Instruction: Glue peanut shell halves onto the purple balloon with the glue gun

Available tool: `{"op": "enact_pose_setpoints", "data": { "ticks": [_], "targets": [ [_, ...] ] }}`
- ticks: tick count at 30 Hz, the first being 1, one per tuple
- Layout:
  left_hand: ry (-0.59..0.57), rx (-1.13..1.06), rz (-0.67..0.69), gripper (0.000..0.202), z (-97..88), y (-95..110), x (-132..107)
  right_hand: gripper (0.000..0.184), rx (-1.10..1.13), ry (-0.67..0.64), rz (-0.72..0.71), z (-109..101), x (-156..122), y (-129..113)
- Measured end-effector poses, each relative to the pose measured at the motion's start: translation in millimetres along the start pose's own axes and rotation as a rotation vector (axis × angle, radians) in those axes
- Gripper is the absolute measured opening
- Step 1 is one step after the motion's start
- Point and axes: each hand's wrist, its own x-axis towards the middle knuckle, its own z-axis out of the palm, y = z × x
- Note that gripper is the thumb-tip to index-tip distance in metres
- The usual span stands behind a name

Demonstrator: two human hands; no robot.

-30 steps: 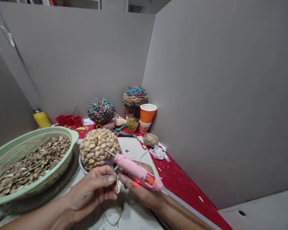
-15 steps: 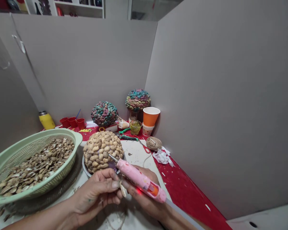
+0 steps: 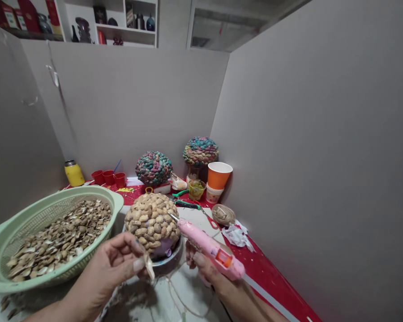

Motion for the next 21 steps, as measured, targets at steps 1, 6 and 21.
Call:
{"op": "enact_pose_setpoints", "data": {
  "ticks": [1,6,21],
  "targets": [
    [0.031,0.027,0.028,0.021,-5.7,1.3,0.0,0.042,-0.053,-0.020,-0.063,-0.4,2.0,-2.1],
    [0.085,0.056,0.072,0.021,-19.5,0.0,4.5,0.045,-0.241,-0.198,-0.530,7.1,12.4,8.2],
    [0.099,0.119,0.075,0.020,-22.0,-7.6,9.1,0.042,-0.306,-0.188,-0.735,19.5,7.0,38.5]
  ]
}}
